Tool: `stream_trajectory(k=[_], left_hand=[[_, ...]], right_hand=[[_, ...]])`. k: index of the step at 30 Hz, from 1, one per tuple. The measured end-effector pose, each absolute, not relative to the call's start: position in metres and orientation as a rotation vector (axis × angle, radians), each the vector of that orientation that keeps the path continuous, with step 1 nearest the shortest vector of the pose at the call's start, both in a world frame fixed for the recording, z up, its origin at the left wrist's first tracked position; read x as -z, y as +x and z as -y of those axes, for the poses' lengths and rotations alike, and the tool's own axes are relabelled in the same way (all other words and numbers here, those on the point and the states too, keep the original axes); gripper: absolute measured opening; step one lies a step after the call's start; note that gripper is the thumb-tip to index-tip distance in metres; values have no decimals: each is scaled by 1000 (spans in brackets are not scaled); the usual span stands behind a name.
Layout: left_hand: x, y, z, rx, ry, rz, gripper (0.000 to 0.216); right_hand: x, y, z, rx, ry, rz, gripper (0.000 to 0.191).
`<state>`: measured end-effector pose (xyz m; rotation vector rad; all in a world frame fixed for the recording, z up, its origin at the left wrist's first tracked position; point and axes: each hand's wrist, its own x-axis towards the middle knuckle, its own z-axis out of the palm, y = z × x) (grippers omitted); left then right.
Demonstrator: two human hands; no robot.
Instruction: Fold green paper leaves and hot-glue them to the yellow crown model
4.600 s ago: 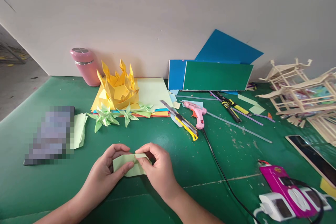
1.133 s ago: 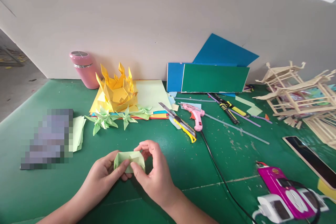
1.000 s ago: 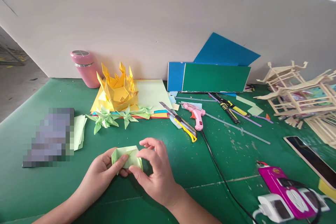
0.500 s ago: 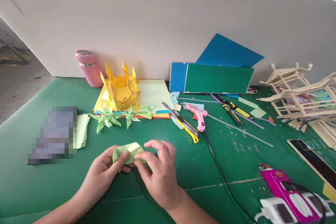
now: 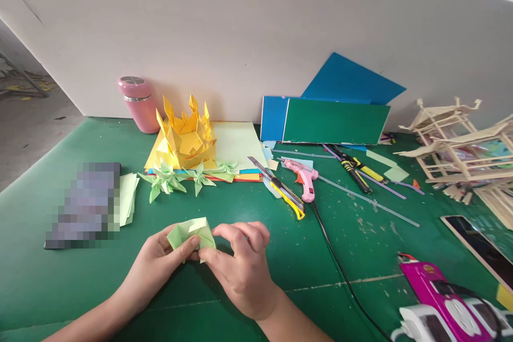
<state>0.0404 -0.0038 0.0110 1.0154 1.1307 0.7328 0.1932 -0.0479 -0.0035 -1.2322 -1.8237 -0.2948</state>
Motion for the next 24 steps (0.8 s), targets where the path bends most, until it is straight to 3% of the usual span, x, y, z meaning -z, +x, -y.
stream_trajectory(k=[24], left_hand=[[-19,44,5,-739,1085,-1163,30]], right_hand=[[4,192,50,311,-1269,1910,25]])
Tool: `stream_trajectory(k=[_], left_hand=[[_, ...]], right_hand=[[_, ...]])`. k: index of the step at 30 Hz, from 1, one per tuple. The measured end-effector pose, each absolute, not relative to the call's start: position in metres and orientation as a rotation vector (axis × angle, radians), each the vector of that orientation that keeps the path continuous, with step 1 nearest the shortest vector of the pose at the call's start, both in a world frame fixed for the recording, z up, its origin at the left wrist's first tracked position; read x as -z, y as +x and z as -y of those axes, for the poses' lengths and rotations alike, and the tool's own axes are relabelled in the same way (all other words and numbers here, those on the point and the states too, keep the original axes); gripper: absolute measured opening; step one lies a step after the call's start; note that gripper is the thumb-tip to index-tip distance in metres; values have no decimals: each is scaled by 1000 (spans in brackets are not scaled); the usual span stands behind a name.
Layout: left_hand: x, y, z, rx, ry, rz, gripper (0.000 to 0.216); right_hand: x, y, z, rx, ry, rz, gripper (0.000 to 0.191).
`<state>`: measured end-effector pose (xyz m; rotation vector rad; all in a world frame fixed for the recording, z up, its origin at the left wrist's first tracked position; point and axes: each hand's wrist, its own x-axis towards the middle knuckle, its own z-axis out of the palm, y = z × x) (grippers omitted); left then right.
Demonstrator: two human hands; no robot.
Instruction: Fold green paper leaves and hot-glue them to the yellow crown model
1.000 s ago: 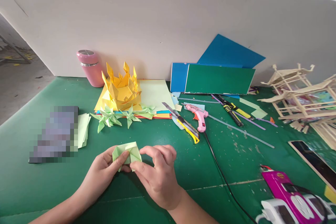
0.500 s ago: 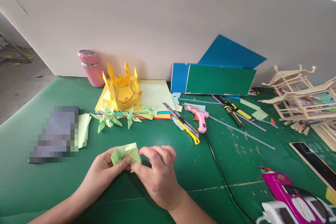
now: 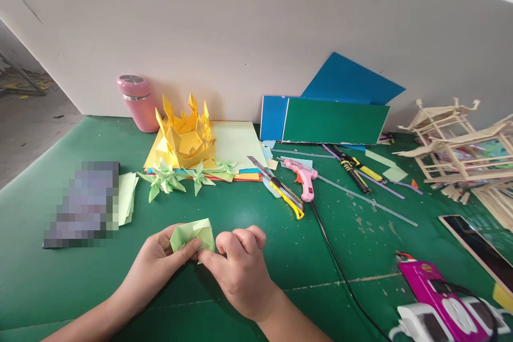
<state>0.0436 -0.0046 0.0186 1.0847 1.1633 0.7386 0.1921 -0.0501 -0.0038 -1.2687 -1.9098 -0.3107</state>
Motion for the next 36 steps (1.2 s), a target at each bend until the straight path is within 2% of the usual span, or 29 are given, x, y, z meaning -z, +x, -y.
stream_trajectory(k=[11,17,29,33,36], left_hand=[[-17,42,6,-783,1128,-1144,28],[-15,43,6,-797,1114,-1185,31],[-18,42,4,-783,942,-1178,37],[-13,40,4,-799,987,-1175,38],[-12,39,4,-796,1037,-1199,39]], right_hand=[[4,191,50,315,-1244,1951,25],[3,194,49,384,-1332,1910,11],[4,199,49,391,-1291,1949,18],[5,203,49,153,-1209,1979,5],[4,206,49,-264,-1177,1871,32]])
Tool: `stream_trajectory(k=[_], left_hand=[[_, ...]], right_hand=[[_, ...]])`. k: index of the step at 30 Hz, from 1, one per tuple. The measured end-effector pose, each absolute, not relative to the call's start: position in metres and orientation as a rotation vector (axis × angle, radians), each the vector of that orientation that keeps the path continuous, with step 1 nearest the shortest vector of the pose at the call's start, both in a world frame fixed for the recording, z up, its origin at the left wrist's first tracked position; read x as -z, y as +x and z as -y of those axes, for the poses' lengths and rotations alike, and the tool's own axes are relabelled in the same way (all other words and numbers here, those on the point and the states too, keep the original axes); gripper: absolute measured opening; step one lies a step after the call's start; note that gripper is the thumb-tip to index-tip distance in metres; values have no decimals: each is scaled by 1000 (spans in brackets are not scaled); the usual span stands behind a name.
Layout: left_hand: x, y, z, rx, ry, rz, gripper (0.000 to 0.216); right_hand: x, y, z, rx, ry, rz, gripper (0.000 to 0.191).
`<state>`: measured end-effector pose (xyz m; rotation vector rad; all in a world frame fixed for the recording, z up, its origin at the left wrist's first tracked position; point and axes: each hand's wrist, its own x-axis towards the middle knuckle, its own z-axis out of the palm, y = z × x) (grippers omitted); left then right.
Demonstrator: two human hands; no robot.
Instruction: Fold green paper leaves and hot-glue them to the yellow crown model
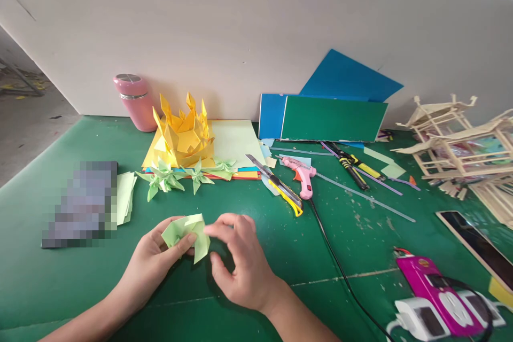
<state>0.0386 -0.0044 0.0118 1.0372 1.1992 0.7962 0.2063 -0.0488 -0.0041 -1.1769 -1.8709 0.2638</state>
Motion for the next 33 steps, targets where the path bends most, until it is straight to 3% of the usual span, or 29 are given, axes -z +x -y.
stream_trajectory(k=[2,6,13,25,33], left_hand=[[-12,38,5,-796,1056,-1214,40],[-13,38,6,-824,1035,-1203,37],[-12,39,8,-819,1059,-1154,32],[-14,39,8,-750,1158,-1079,28],[-5,31,12,-750,1225,-948,38]], right_hand=[[4,207,47,-508,-1204,1757,36],[2,205,43,-727,-1241,1698,10],[-4,202,41,-796,-1211,1720,27],[3,199,41,-789,-1292,1673,20],[3,201,41,-858,-1278,1703,23]])
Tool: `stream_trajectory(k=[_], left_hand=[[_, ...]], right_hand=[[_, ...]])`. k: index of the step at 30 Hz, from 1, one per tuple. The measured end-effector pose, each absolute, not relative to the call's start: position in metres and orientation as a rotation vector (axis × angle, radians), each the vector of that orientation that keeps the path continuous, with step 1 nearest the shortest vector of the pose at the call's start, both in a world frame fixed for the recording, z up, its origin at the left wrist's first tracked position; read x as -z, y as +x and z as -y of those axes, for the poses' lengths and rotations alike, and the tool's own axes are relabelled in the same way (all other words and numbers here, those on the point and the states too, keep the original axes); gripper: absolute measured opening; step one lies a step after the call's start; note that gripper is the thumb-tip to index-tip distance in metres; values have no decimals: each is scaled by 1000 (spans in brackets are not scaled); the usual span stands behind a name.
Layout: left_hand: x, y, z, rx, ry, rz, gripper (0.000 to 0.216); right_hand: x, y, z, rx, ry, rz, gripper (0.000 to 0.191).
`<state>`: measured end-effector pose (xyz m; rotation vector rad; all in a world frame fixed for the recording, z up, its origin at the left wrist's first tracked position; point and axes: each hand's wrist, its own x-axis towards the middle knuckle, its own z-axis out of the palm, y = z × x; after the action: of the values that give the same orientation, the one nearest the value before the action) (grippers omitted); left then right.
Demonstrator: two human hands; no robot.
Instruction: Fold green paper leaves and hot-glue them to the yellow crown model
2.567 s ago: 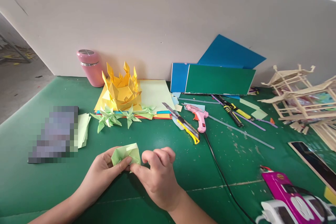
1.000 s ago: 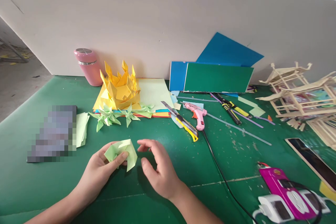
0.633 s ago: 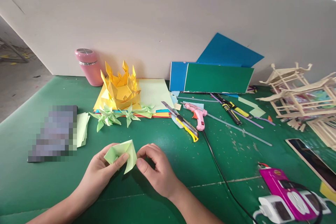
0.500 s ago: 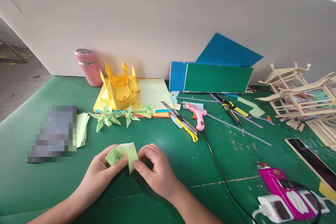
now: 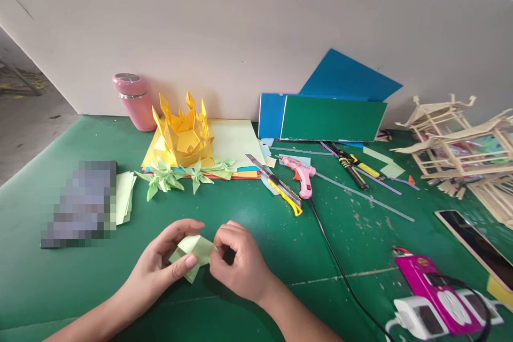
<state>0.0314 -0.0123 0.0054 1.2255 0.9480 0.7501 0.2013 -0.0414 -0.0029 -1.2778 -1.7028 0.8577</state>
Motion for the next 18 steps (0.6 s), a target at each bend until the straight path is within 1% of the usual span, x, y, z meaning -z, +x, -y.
stream_trajectory(k=[2,4,8,12,18], left_hand=[[-5,33,12,-749,1226,-963,30],[-6,35,11,-741,1177,-988,27],[-8,37,8,-745,1070,-1035,30],[-10,38,5,-781,957,-1099,31],[-11,37,4,-819,863,-1162,35]], right_hand=[[4,201,42,-876,-1249,1719,24],[4,201,42,-883,-1232,1732,24],[1,202,41,-855,-1235,1723,22],[-1,204,40,-895,-1301,1580,17],[2,206,38,-1073,-1361,1312,26]])
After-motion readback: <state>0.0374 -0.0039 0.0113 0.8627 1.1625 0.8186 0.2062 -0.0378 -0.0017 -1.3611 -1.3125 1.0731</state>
